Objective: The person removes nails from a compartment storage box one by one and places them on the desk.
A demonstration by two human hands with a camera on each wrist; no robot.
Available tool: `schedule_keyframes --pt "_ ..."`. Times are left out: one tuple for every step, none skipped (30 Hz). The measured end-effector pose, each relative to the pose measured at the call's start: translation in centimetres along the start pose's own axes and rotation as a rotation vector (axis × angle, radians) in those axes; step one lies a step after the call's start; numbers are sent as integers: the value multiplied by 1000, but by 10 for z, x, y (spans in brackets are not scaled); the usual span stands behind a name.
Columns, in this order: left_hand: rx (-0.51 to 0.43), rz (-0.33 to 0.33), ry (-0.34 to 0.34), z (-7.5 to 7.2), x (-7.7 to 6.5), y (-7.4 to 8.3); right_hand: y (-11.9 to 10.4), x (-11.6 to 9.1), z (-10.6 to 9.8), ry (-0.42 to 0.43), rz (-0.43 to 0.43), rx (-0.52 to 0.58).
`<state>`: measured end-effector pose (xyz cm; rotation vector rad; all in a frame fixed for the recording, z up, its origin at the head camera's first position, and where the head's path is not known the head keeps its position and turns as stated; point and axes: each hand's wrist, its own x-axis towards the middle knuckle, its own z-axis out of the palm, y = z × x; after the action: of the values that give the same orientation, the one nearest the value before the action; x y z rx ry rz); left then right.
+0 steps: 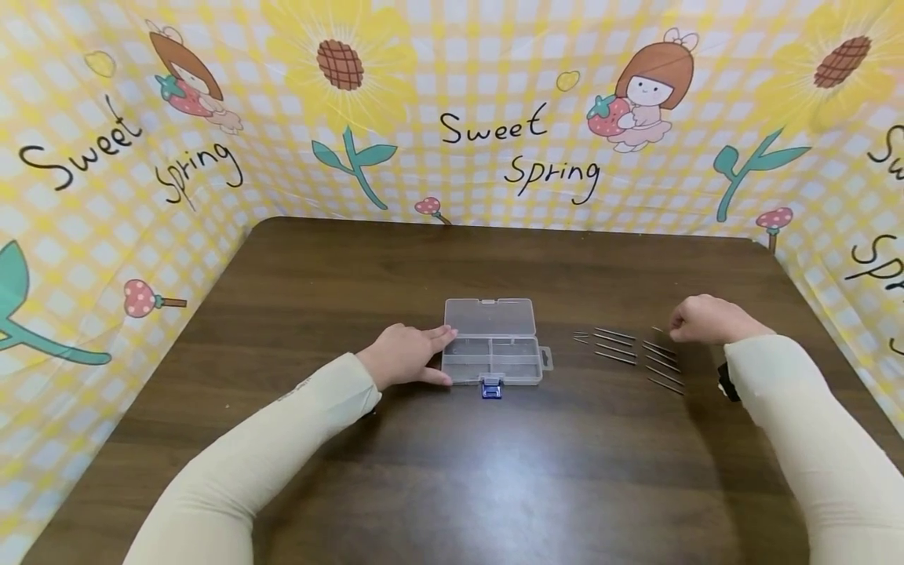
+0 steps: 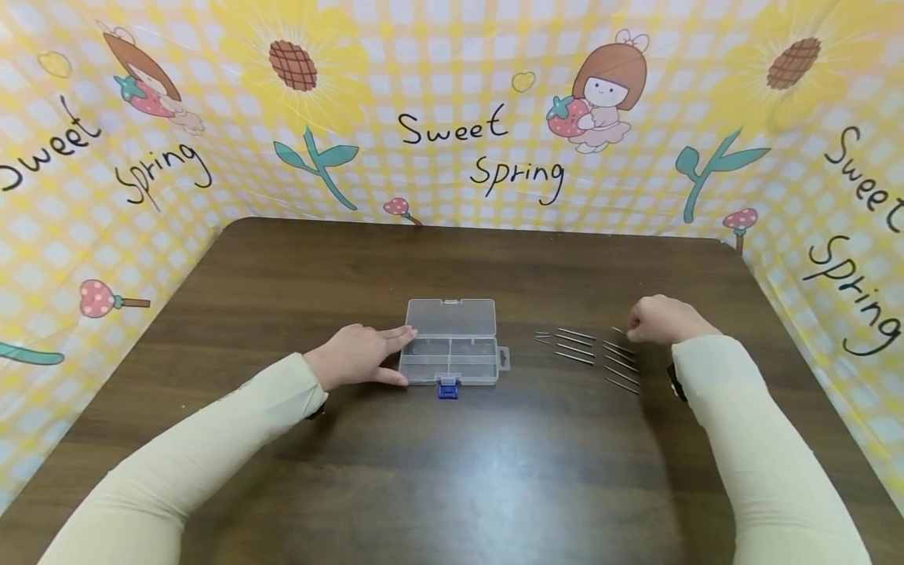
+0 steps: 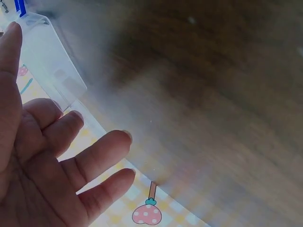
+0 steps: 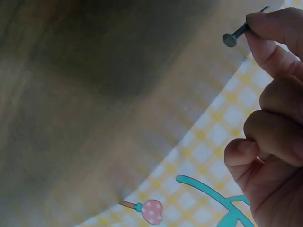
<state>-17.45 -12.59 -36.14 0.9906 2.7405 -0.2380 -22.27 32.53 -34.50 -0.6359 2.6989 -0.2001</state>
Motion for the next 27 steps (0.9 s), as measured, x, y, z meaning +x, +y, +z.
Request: schedule_keyframes --pt "0 1 9 0 0 0 0 0 2 2 -1 4" --pt "-5 3 15 1 0 0 1 1 4 1 -5 11" --pt "-8 8 21 1 0 1 1 0 6 -1 -9 14" --pt "-11 14 28 1 1 1 2 0 8 -2 -7 15" --pt "-14 20 32 1 1 1 2 0 9 -2 -7 12" --pt "-22 24 30 2 2 1 3 -1 10 -1 -7 6" --pt "-23 27 32 2 2 2 4 -1 11 0 -6 2" --pt "-29 28 31 1 2 2 4 -2 12 3 -9 -1" --pt "-32 26 27 1 3 2 5 -2 13 11 -9 -7" --pt "-33 23 25 1 3 2 5 -2 13 17 -8 -9" --pt "-37 20 18 1 3 1 5 -2 14 23 -13 -11" --pt "-35 20 17 1 3 1 5 -2 14 28 -13 -13" --pt "-34 20 16 1 3 1 5 -2 14 33 -14 -17" --pt "-37 20 12 1 3 1 5 -1 15 36 -15 -21" --pt "-43 19 5 1 3 0 4 0 15 36 -15 -22" --pt "-49 19 2 2 3 0 4 0 15 33 -18 -22" --pt "-52 20 0 2 3 -1 3 2 16 30 -18 -20" --pt "-54 20 0 2 2 -2 2 3 16 25 -17 -17" --pt "-61 18 -3 2 2 -2 1 4 16 20 -17 -16" --pt "-64 18 -4 3 2 -3 0 5 17 13 -10 -10" --pt "-63 21 1 3 1 -3 -1 5 17 7 -7 -10" --pt "-60 26 6 3 1 -4 -1 6 17 4 -2 -12" --pt "-63 27 6 2 1 -4 -1 6 17 1 5 -14" --pt "-68 30 7 2 1 -4 -1 6 16 -2 7 -18" --pt "-72 32 8 2 1 -4 -1 6 16 -5 10 -23" --pt "-71 37 11 2 1 -4 -1 6 16 -6 11 -26" --pt "-75 39 10 2 1 -5 -1 6 15 -7 11 -31"
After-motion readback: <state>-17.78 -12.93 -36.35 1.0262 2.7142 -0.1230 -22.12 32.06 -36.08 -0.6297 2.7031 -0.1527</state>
